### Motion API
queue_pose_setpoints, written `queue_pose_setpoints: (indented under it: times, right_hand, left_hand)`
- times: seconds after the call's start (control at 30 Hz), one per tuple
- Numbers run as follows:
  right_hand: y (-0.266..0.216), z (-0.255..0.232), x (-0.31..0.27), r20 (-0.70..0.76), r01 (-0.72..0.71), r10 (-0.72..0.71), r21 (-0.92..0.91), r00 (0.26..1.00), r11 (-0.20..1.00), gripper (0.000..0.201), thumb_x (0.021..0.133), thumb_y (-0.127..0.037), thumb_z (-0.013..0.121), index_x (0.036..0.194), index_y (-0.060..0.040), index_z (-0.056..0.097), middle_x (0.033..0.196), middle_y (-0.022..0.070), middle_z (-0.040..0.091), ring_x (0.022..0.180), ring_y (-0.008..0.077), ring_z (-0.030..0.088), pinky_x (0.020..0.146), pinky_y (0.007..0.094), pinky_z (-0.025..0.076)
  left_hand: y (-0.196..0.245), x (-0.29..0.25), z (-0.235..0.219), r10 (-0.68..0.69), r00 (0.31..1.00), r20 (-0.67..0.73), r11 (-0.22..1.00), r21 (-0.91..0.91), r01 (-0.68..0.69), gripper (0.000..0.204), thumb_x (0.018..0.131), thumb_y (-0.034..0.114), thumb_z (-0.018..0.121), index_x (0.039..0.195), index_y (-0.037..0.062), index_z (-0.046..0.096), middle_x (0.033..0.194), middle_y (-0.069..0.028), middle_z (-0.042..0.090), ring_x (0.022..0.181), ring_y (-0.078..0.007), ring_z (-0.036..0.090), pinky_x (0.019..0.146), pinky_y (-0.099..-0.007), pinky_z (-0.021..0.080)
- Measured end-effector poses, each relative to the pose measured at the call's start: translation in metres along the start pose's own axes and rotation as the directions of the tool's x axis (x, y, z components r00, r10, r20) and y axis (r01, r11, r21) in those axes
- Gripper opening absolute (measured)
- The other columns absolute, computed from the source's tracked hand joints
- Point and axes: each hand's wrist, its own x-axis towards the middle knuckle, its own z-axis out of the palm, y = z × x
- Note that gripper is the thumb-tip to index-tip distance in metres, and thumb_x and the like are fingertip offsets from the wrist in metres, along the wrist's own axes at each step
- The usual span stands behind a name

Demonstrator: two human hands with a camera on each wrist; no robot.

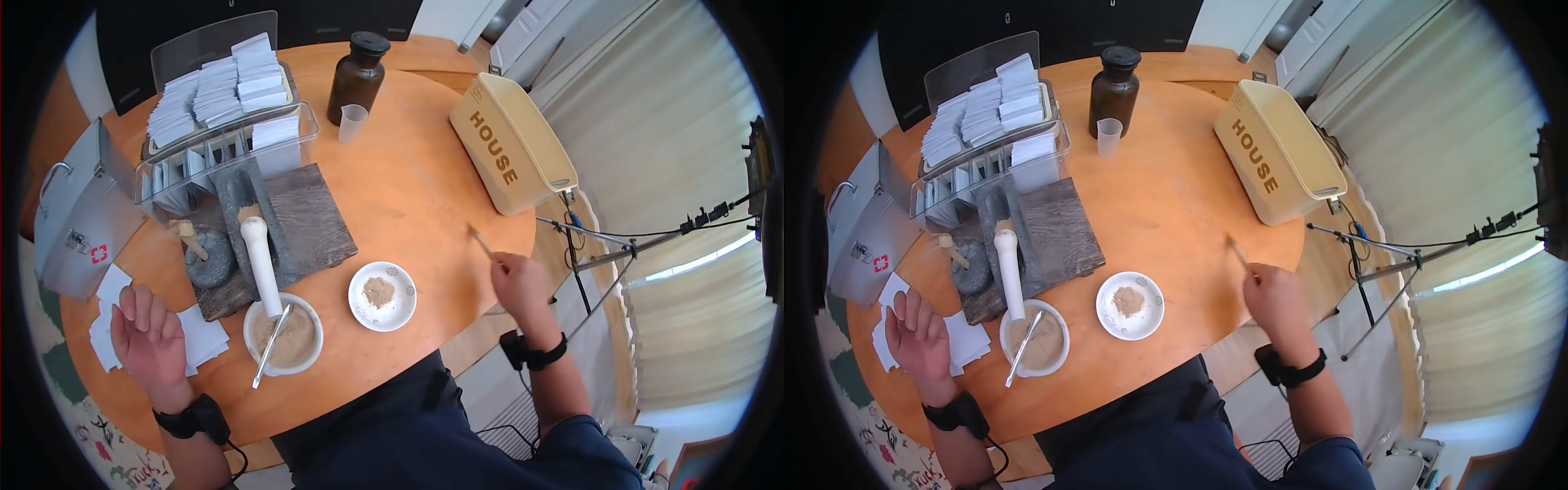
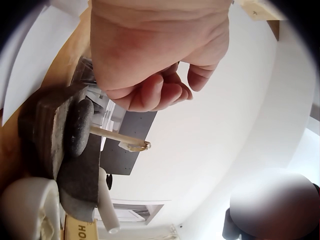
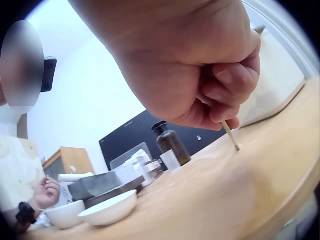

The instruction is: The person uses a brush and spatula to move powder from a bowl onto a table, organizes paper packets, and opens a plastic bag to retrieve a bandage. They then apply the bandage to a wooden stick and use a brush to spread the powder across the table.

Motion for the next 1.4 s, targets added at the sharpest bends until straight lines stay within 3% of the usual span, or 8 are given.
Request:
queue_pose_setpoints:
  times: [0.13,0.2,0.33,0.53,1.0,1.07,1.2,1.4]
  right_hand:
    - [-0.019,0.008,0.026,-0.018,0.067,-0.065,0.136,0.998,0.988,0.014,0.077,-0.013,0.059,0.078,-0.003,0.069,0.068,0.0202,0.061,0.064,0.0382,0.061,0.059,0.0435,0.05]
    - [-0.006,0.01,0.047,-0.142,0.009,-0.018,-0.061,0.99,0.998,0.014,0.077,-0.012,0.058,0.076,-0.0025,0.068,0.068,0.0202,0.061,0.064,0.0386,0.061,0.06,0.0435,0.05]
    - [-0.017,0.006,0.057,0.008,0.108,-0.108,0.005,0.994,0.994,0.016,0.078,-0.012,0.057,0.071,-0.0011,0.065,0.067,0.021,0.061,0.063,0.0392,0.061,0.06,0.0455,0.05]
    - [-0.002,0.029,0.088,-0.043,0.155,-0.164,-0.161,0.986,0.975,0.018,0.079,-0.011,0.055,0.068,0.0006,0.063,0.065,0.0222,0.06,0.062,0.0407,0.06,0.059,0.0482,0.049]
    - [0.006,0.034,0.125,-0.167,0.079,-0.103,-0.145,0.981,0.986,0.018,0.08,-0.014,0.054,0.072,-0.0039,0.067,0.071,0.0201,0.064,0.065,0.0384,0.063,0.062,0.0475,0.052]
    - [0.003,0.035,0.132,0.024,0.095,-0.092,-0.111,0.995,0.989,0.017,0.079,-0.015,0.055,0.073,-0.0038,0.067,0.073,0.0212,0.064,0.069,0.0385,0.063,0.064,0.0468,0.052]
    - [-0.013,0.032,0.163,-0.03,0.131,-0.137,-0.15,0.99,0.98,0.018,0.078,-0.014,0.055,0.075,-0.0018,0.068,0.074,0.0208,0.065,0.073,0.038,0.064,0.066,0.0454,0.053]
    - [-0.046,0.029,0.199,0.181,0.093,-0.049,-0.248,0.982,0.964,0.019,0.08,-0.014,0.055,0.081,-0.0039,0.071,0.085,0.0175,0.069,0.082,0.0352,0.067,0.071,0.0422,0.054]
  left_hand:
    - [-0.002,0.001,-0.004,-0.011,1.0,-0.007,1.0,0.005,0.011,0.022,0.1,0.021,0.042,0.084,0.0058,0.042,0.075,-0.0045,0.041,0.061,-0.0131,0.037,0.054,-0.0265,0.032]
    - [-0.002,0.002,-0.004,-0.016,1.0,0.0,1.0,0.007,0.016,0.023,0.1,0.022,0.042,0.084,0.0057,0.042,0.076,-0.0045,0.041,0.062,-0.0131,0.038,0.054,-0.0266,0.032]
    - [0.001,0.001,-0.006,0.001,1.0,-0.005,1.0,0.017,-0.001,0.023,0.101,0.023,0.04,0.085,0.0061,0.043,0.076,-0.0047,0.042,0.062,-0.0131,0.04,0.054,-0.0266,0.033]
    - [-0.002,0.002,-0.005,-0.006,1.0,0.005,1.0,0.01,0.006,0.023,0.101,0.022,0.04,0.085,0.0058,0.043,0.076,-0.0048,0.042,0.061,-0.0129,0.039,0.053,-0.0259,0.033]
    - [-0.005,0.001,-0.007,-0.003,0.999,-0.044,1.0,0.01,0.004,0.023,0.1,0.022,0.041,0.084,0.006,0.041,0.075,-0.0054,0.041,0.061,-0.014,0.038,0.052,-0.0271,0.033]
    - [-0.005,0.002,-0.009,-0.008,0.999,-0.034,1.0,0.017,0.009,0.023,0.1,0.022,0.041,0.084,0.006,0.04,0.075,-0.0054,0.04,0.061,-0.0141,0.038,0.052,-0.0271,0.033]
    - [-0.006,0.0,-0.01,-0.006,0.999,-0.053,1.0,0.028,0.008,0.022,0.1,0.022,0.041,0.085,0.0059,0.04,0.075,-0.0056,0.04,0.061,-0.0143,0.037,0.053,-0.0271,0.033]
    - [-0.005,0.0,-0.012,-0.013,0.999,-0.051,1.0,0.016,0.014,0.023,0.1,0.022,0.042,0.084,0.0059,0.039,0.075,-0.0051,0.039,0.061,-0.0138,0.036,0.053,-0.0271,0.032]
